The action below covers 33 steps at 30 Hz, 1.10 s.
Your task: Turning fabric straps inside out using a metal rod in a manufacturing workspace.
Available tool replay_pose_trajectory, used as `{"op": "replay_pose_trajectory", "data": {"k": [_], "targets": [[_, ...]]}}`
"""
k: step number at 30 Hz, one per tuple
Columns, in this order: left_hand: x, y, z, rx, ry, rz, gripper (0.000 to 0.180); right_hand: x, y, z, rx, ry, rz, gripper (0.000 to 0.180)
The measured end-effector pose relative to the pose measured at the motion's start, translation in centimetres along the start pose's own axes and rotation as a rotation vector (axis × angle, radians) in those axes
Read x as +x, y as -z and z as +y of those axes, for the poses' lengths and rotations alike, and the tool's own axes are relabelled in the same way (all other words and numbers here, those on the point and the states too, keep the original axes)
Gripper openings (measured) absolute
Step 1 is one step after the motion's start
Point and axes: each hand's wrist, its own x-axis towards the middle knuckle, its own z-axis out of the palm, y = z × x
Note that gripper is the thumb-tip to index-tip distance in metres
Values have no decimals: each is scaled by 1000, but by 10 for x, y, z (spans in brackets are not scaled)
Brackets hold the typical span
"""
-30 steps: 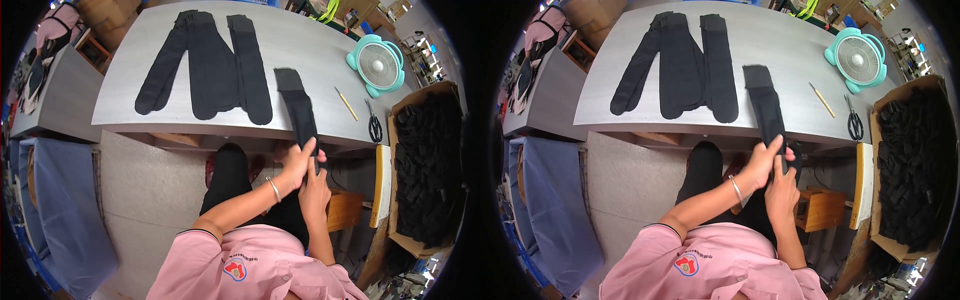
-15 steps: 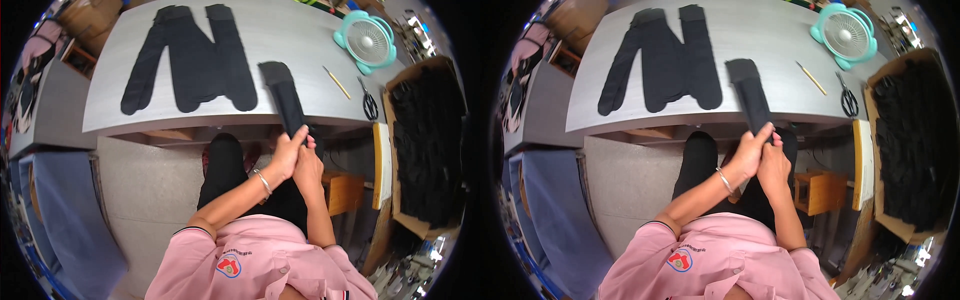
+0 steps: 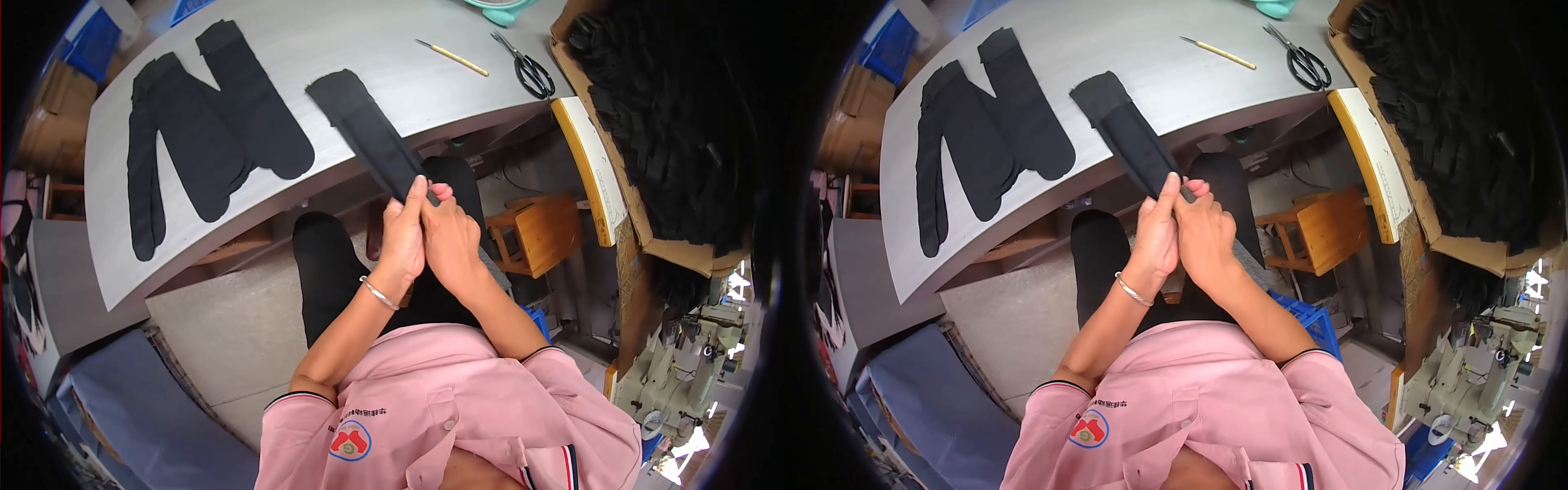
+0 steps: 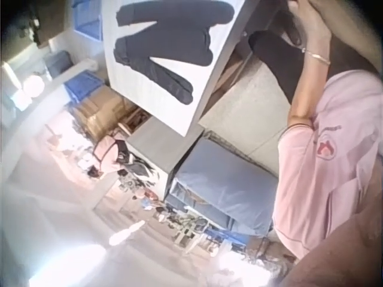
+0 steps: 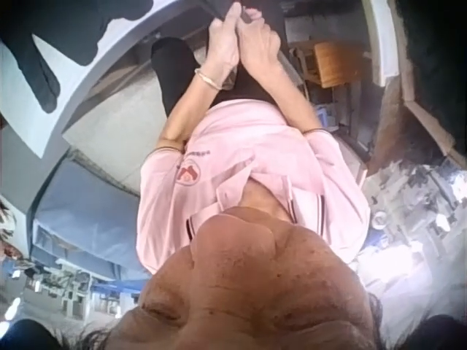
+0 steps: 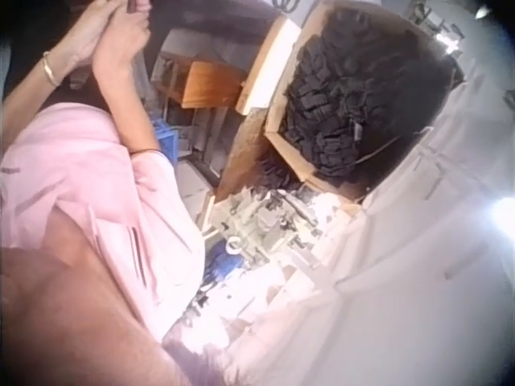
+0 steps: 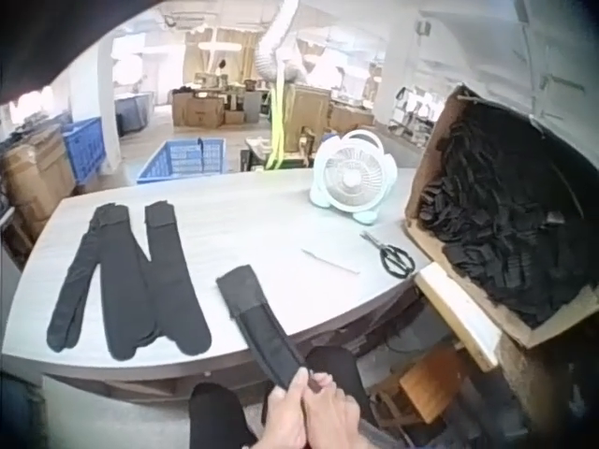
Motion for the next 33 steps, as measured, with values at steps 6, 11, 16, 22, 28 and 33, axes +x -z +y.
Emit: {"op": "replay_pose_trajectory", "data": {"k": [6, 11, 16, 22, 28, 33], "targets": [[19, 7, 30, 36, -73, -7, 44, -12, 27, -3, -58, 8, -83, 39], [11, 1, 5, -72, -41, 24, 33, 12, 1, -11, -198, -71, -12, 7], [26, 14, 27, -160, 59, -108, 39, 16, 24, -12, -128, -28, -79, 31], [33, 11, 28, -33, -81, 1, 40, -12, 25, -7, -142, -89, 73, 74], [-1, 5, 2, 40, 85, 8, 46, -4, -2, -4, -55, -96, 59, 26], [11, 4, 29, 64, -42, 28, 41, -15, 20, -2, 4, -19, -5, 25]]}}
